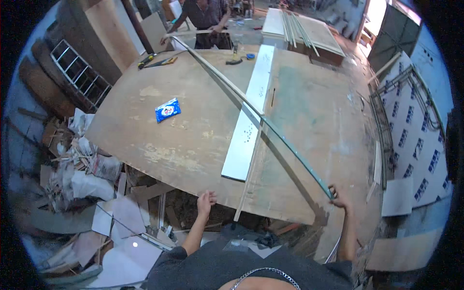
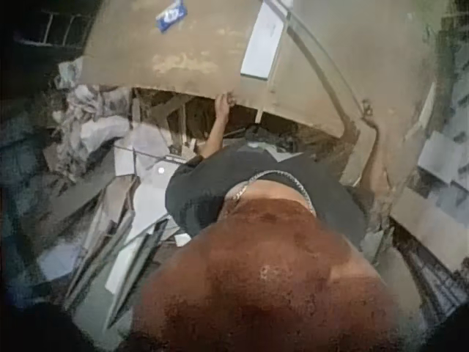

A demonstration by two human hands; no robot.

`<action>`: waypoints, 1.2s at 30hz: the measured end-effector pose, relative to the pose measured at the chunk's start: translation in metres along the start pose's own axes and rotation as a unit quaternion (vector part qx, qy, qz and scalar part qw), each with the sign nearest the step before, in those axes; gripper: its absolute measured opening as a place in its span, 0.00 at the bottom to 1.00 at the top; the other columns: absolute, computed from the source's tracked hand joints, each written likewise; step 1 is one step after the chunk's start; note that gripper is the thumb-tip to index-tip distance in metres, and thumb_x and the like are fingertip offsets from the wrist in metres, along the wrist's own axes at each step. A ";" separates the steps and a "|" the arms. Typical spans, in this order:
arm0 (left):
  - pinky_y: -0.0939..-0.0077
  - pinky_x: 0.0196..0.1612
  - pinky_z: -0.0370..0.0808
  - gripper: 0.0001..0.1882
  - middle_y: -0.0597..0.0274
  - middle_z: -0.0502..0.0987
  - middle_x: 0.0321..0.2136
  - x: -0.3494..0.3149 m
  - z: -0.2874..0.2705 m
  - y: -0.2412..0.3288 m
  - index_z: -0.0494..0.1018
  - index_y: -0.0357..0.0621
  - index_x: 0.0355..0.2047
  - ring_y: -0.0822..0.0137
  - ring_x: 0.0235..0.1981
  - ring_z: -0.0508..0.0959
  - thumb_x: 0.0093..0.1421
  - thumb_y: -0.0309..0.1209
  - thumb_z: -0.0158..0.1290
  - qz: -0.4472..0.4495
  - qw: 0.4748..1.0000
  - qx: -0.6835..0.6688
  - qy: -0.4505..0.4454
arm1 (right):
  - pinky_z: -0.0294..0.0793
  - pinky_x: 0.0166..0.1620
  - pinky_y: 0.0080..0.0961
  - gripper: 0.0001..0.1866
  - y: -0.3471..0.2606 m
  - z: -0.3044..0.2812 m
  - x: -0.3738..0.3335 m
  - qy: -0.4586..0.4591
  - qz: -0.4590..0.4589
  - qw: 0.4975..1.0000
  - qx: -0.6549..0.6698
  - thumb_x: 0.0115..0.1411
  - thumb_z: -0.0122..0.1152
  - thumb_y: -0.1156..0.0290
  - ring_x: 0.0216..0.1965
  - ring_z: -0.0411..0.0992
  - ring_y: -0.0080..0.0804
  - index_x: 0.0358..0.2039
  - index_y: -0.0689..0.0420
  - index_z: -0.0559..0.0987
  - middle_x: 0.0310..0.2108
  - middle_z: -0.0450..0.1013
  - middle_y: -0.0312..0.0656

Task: The person assembles thin wooden strips into a rectangular frame on a large workbench. They align the strips, hold them in place, and use a hammer to secure the joints. Another person assists by handing over materials and working on a similar frame nearby.

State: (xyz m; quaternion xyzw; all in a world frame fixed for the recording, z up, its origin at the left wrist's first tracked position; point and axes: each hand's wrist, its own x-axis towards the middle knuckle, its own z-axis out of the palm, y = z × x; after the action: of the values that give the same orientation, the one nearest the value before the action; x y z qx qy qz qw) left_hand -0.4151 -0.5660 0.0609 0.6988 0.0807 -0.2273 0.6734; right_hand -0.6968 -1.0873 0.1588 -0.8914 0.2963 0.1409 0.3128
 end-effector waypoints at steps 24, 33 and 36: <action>0.82 0.31 0.71 0.25 0.62 0.78 0.30 -0.078 0.020 -0.034 0.72 0.39 0.42 0.76 0.26 0.76 0.66 0.49 0.37 0.014 0.999 0.014 0.037 | 0.69 0.28 0.29 0.29 -0.001 -0.078 0.002 -0.045 -0.048 0.997 0.027 0.46 0.65 0.76 0.24 0.71 0.30 0.50 0.52 0.67 0.22 0.69 0.40; 0.82 0.30 0.73 0.26 0.58 0.77 0.33 -0.036 0.021 -0.028 0.70 0.33 0.44 0.74 0.27 0.77 0.68 0.46 0.34 0.051 0.996 0.065 -0.016 | 0.68 0.28 0.26 0.29 -0.006 -0.126 0.004 0.062 -0.058 0.995 -0.046 0.37 0.69 0.80 0.26 0.69 0.24 0.43 0.53 0.72 0.20 0.63 0.34; 0.81 0.31 0.74 0.26 0.60 0.77 0.32 -0.017 0.012 -0.030 0.71 0.33 0.44 0.74 0.27 0.76 0.68 0.46 0.34 0.053 0.998 0.028 -0.029 | 0.70 0.33 0.30 0.30 0.001 -0.146 0.013 0.115 -0.023 0.992 -0.038 0.34 0.71 0.79 0.30 0.70 0.31 0.42 0.54 0.73 0.26 0.69 0.39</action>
State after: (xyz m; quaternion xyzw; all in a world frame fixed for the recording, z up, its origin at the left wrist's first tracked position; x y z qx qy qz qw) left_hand -0.4451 -0.5720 0.0412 0.7136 0.0182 -0.2134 0.6670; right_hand -0.6777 -1.1874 0.2646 -0.9194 0.3043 0.0417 0.2456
